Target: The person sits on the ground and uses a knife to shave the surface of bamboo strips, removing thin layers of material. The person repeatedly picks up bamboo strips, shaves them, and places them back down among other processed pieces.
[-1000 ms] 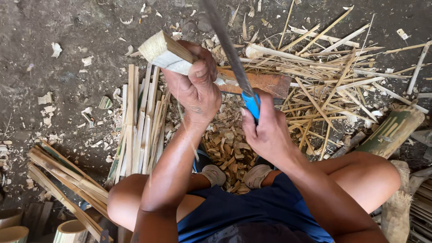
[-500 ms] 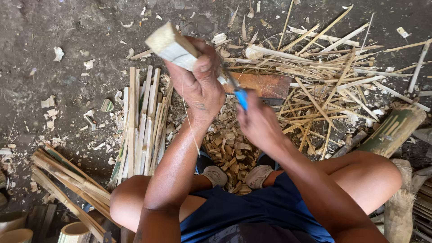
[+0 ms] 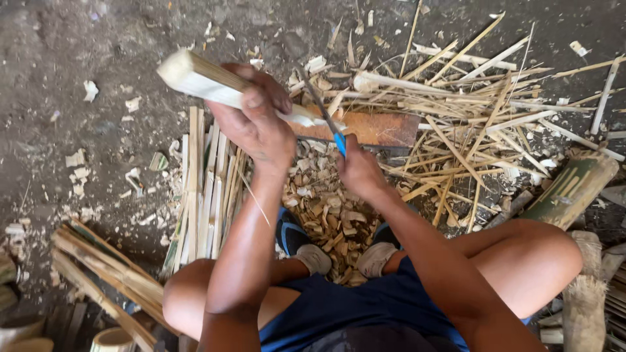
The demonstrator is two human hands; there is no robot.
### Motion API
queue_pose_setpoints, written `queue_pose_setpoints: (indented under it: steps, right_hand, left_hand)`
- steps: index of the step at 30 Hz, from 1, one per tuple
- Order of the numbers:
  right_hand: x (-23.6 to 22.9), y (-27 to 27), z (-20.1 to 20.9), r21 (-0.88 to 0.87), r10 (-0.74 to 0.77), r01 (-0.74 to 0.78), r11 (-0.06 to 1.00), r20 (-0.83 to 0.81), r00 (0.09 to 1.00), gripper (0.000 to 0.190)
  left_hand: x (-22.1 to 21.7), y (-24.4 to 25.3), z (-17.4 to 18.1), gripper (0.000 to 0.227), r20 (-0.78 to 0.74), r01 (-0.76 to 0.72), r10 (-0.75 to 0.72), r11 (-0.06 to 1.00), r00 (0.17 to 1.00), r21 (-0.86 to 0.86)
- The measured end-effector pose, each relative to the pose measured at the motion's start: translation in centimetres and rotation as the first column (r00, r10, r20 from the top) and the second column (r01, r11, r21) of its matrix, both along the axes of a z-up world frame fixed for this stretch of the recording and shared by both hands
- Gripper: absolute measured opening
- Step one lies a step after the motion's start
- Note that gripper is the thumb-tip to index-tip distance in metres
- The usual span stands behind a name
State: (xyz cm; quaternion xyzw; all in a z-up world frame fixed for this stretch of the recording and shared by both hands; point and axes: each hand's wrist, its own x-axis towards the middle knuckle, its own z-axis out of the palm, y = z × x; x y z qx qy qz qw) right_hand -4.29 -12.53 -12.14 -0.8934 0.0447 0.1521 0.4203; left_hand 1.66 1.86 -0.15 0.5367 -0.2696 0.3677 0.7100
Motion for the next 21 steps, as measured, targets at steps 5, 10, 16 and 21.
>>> queue_pose_setpoints:
  steps: [5, 10, 16, 21]
  right_hand:
    - [0.0, 0.9, -3.8, 0.161, -0.006, -0.043, 0.986, 0.29, 0.957, 0.035]
    - [0.1, 1.0, -7.1, -0.119, 0.036, 0.027, 0.993, 0.494, 0.869, 0.026]
    - [2.0, 1.3, -7.1, 0.082, 0.005, -0.008, 0.997, 0.043, 0.999, 0.026]
    - [2.4, 1.5, -9.0, 0.037, 0.016, -0.067, 0.997, 0.758, 0.652, 0.017]
  left_hand:
    - [0.1, 1.0, -3.2, 0.044, -0.087, 0.143, -0.14, 0.989, 0.986, 0.032]
    - [0.9, 0.5, -6.4, 0.046, -0.046, 0.041, -0.045, 0.995, 0.998, -0.089]
    - [3.0, 1.9, -4.0, 0.047, -0.092, -0.021, 0.009, 0.991, 0.996, -0.133]
    - [2.2, 1.3, -4.8, 0.047, -0.11, 0.012, -0.028, 0.989, 0.994, -0.149]
